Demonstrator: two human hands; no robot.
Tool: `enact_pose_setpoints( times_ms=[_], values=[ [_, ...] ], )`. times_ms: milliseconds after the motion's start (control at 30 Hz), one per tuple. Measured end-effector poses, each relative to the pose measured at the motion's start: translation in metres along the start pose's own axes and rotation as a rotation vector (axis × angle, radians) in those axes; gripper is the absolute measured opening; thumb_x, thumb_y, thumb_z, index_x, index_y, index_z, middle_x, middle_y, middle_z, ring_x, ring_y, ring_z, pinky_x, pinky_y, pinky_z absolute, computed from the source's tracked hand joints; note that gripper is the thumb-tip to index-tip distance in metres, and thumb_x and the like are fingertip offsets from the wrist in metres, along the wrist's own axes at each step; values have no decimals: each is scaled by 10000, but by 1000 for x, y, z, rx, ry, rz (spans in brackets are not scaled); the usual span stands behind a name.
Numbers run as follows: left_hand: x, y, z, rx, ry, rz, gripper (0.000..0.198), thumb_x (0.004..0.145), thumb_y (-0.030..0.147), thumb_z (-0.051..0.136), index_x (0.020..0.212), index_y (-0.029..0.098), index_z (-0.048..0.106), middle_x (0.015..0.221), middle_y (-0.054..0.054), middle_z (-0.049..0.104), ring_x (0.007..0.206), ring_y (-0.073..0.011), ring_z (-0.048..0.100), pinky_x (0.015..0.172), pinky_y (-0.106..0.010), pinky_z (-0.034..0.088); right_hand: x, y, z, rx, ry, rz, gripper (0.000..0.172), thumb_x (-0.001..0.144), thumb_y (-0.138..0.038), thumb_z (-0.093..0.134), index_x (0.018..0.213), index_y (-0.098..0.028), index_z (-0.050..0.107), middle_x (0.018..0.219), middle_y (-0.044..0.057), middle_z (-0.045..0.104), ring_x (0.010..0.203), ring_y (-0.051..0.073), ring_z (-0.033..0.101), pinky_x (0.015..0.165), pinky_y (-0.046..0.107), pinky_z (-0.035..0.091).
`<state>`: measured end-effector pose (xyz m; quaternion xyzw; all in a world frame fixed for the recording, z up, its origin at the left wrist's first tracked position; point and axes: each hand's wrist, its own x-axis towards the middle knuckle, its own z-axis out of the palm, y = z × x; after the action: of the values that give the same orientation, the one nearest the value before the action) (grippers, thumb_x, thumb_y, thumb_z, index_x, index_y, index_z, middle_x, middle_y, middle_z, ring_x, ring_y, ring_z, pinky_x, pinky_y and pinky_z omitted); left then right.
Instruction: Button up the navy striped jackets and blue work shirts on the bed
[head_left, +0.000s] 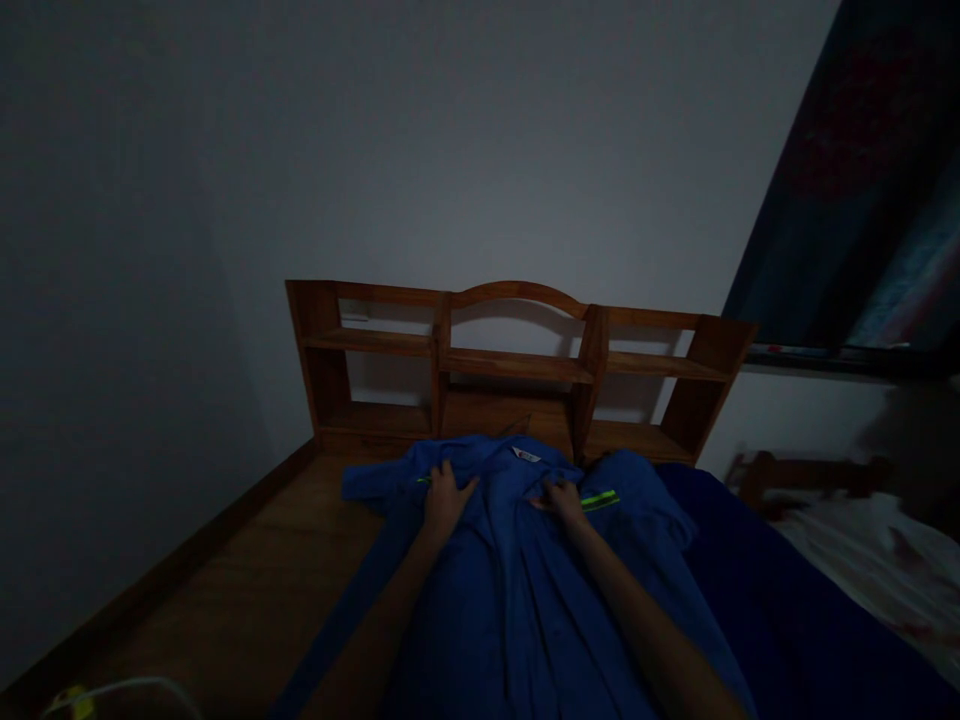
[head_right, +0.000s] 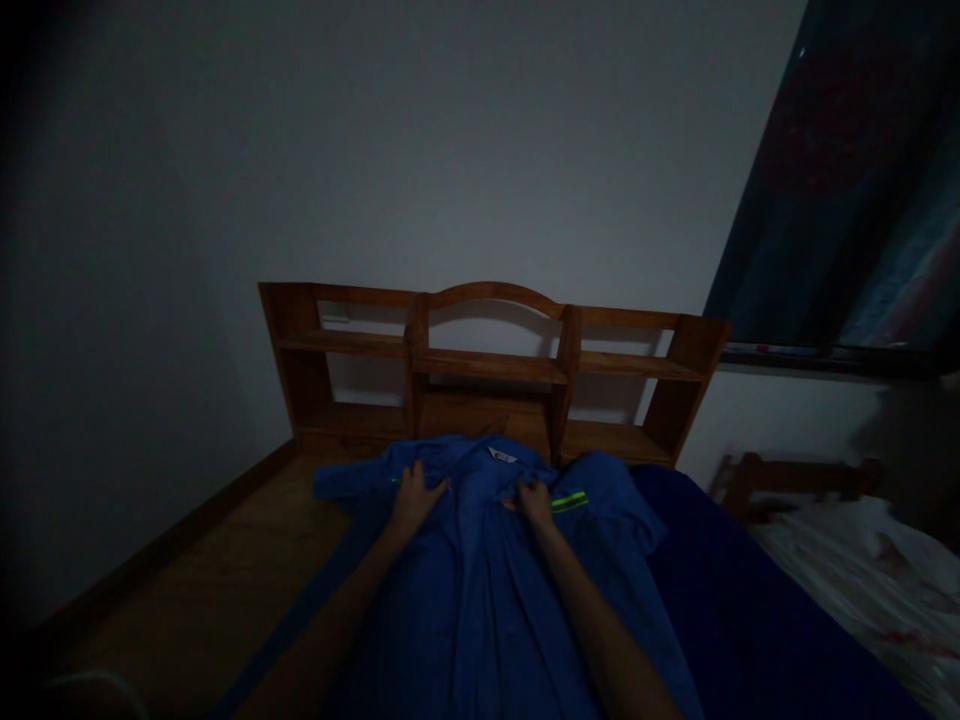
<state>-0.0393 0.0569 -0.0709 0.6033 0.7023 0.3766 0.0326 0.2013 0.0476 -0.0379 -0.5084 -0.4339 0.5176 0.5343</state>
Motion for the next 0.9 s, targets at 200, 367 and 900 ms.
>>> enact_pose_setpoints(
  times_ms=[200, 367, 900],
  values=[
    [-6, -3, -20, -195, -259, -186, 675, 607, 430, 725, 1144, 108, 474, 951, -173, 639, 976, -317, 595, 801, -362, 436, 12, 1, -25, -27, 31, -79, 208, 672, -372, 616, 707, -174, 562, 526, -18, 581, 597, 183, 627, 509, 225, 477],
    [12, 7, -26, -491, -375, -265, 512, 625, 279, 693, 1103, 171, 546, 645, -16, 638, 609, -199, 624, 569, -290, 474, 22, 8, -30, 19, -48, -141, 343, 706, -462, 584, 874, -164, 607, 799, 47, 685, 781, 202, 656, 699, 293, 526],
    [-8, 67, 53, -657, -404, 239, 590, 804, 223, 528, 1359, 230, 328, 1183, -89, 547, 1022, -171, 577, 921, -342, 451, 18, 19, -34, -512, -403, -576, 760, 599, -243, 721, 1294, -224, 414, 1336, 76, 436, 1248, 229, 388, 1059, 381, 284]
  ],
)
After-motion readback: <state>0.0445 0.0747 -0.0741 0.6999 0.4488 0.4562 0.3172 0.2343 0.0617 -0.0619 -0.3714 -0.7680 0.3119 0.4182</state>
